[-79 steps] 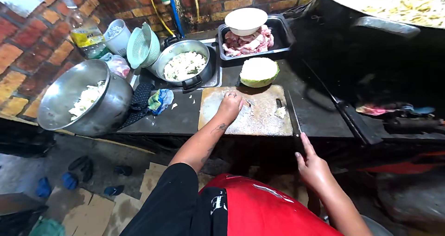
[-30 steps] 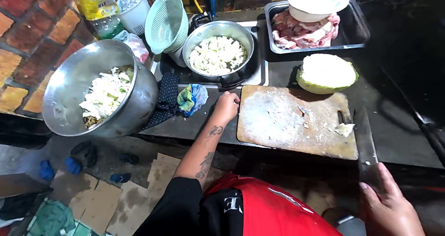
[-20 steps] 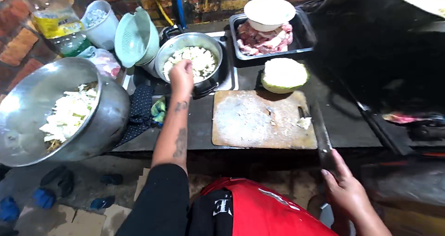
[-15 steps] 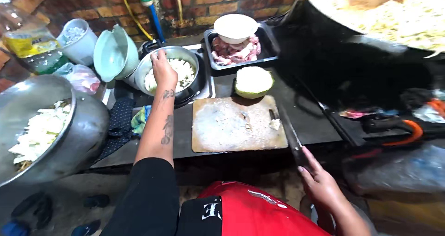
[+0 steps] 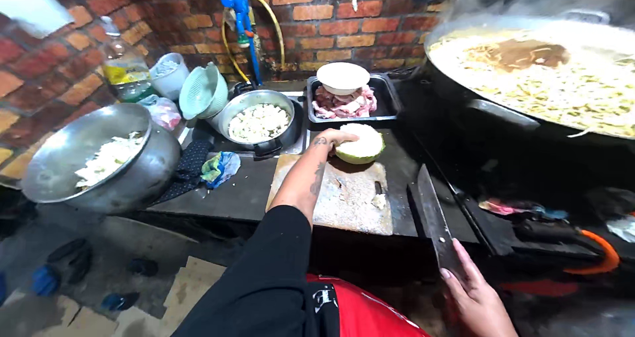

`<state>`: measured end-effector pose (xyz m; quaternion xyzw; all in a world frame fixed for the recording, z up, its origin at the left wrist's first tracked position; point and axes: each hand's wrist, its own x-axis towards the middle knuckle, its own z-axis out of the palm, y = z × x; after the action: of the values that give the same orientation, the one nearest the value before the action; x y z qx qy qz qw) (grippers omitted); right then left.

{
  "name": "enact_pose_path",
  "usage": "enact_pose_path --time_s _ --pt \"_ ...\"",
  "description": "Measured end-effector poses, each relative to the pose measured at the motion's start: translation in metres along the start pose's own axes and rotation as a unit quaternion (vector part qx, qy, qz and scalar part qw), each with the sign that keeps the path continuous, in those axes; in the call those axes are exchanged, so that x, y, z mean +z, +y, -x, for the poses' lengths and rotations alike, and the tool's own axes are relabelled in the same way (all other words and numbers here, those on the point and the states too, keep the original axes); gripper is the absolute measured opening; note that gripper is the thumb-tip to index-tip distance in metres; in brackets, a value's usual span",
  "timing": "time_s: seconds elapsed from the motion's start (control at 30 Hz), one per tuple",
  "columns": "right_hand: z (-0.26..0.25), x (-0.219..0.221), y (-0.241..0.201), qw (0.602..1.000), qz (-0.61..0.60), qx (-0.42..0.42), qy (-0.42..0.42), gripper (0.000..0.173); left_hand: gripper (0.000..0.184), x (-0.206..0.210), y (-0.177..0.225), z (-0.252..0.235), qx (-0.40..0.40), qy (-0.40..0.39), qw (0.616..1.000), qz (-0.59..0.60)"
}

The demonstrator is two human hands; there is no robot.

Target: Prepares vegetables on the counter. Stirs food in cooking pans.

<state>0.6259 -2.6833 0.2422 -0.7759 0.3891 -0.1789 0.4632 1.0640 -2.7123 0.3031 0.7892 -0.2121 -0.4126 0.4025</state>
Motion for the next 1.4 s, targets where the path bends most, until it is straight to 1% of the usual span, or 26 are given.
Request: enact_pose_path --time_s 0.07,0.17,0.23,0.27,0.3,0.4,0.47,0.5,0.57,0.6,0.67,0.73,0.8,0.83,0.9,0.97,1.03,1.1,1.13,1.2,1.23,1.3,1.33,1.4 --pt "-0.002 -0.003 0.001 1.0 -0.014 -0.003 -0.003 0.07 0.062 0.003 0.006 0.008 0.002 -0.036 0.999 -0.011" --pt "-0.006 -0.003 0.003 0.999 -0.032 -0.007 0.011 0.071 0.063 0.012 0.011 0.01 0.002 -0.056 0.997 -0.043" --pt "-0.009 -0.003 0.0 0.999 -0.037 -0.014 0.016 0.071 0.059 0.017 0.009 0.008 0.034 -0.07 0.994 -0.075" --pt "-0.011 -0.003 -0.003 0.999 -0.038 -0.018 0.015 0.07 0.055 0.019 0.007 0.009 0.059 -0.067 0.992 -0.09" --pt "-0.012 -0.002 -0.006 0.999 -0.04 -0.022 0.008 0.07 0.057 0.019 0.006 0.014 0.076 -0.054 0.99 -0.106" --pt "-0.018 0.004 -0.016 0.997 -0.049 -0.048 -0.019 0.07 0.064 0.008 0.005 0.049 0.141 0.028 0.978 -0.154" --pt "-0.019 0.009 -0.024 0.996 -0.051 -0.061 -0.047 0.069 0.067 -0.004 -0.007 0.083 0.224 0.089 0.947 -0.214" --pt "-0.02 0.013 -0.028 0.995 -0.057 -0.062 -0.06 0.068 0.066 -0.01 -0.02 0.101 0.278 0.116 0.92 -0.249" --pt "-0.022 0.023 -0.036 0.992 -0.071 -0.067 -0.083 0.066 0.062 -0.025 -0.057 0.126 0.396 0.151 0.853 -0.304" --pt "-0.023 0.028 -0.039 0.991 -0.071 -0.071 -0.093 0.066 0.062 -0.034 -0.079 0.133 0.45 0.15 0.821 -0.318" --pt "-0.023 0.04 -0.047 0.989 -0.058 -0.071 -0.113 0.062 0.053 -0.051 -0.124 0.141 0.529 0.112 0.773 -0.332" --pt "-0.025 0.051 -0.055 0.988 -0.027 -0.077 -0.128 0.058 0.04 -0.065 -0.16 0.144 0.565 0.083 0.736 -0.363" --pt "-0.028 0.063 -0.062 0.985 0.008 -0.094 -0.143 0.055 0.031 -0.075 -0.185 0.145 0.576 0.093 0.712 -0.391" --pt "-0.03 0.069 -0.065 0.983 0.026 -0.103 -0.147 0.053 0.029 -0.078 -0.193 0.147 0.571 0.1 0.708 -0.403" --pt "-0.032 0.081 -0.072 0.98 0.065 -0.114 -0.149 0.043 0.024 -0.081 -0.2 0.152 0.545 0.094 0.72 -0.419" --pt "-0.034 0.094 -0.082 0.977 0.103 -0.119 -0.145 0.035 0.028 -0.083 -0.2 0.158 0.523 0.064 0.741 -0.416" --pt "-0.036 0.105 -0.094 0.97 0.145 -0.145 -0.132 0.036 0.03 -0.086 -0.195 0.158 0.527 0.062 0.746 -0.402" --pt "-0.039 0.114 -0.11 0.956 0.202 -0.181 -0.109 0.038 0.036 -0.088 -0.181 0.156 0.555 0.097 0.749 -0.35" --pt "-0.041 0.118 -0.118 0.948 0.233 -0.194 -0.098 0.038 0.037 -0.089 -0.169 0.153 0.577 0.127 0.744 -0.312" --pt "-0.048 0.123 -0.134 0.933 0.28 -0.203 -0.096 0.038 0.036 -0.09 -0.137 0.14 0.619 0.195 0.719 -0.25" --pt "-0.052 0.125 -0.14 0.928 0.299 -0.195 -0.106 0.037 0.035 -0.091 -0.119 0.132 0.63 0.22 0.707 -0.233" --pt "-0.058 0.127 -0.153 0.921 0.327 -0.164 -0.136 0.036 0.03 -0.092 -0.086 0.11 0.639 0.239 0.695 -0.225" --pt "-0.06 0.128 -0.159 0.916 0.343 -0.144 -0.152 0.035 0.029 -0.092 -0.073 0.098 0.638 0.235 0.696 -0.231" --pt "-0.062 0.131 -0.167 0.907 0.365 -0.114 -0.174 0.033 0.028 -0.091 -0.058 0.073 0.618 0.201 0.715 -0.257"
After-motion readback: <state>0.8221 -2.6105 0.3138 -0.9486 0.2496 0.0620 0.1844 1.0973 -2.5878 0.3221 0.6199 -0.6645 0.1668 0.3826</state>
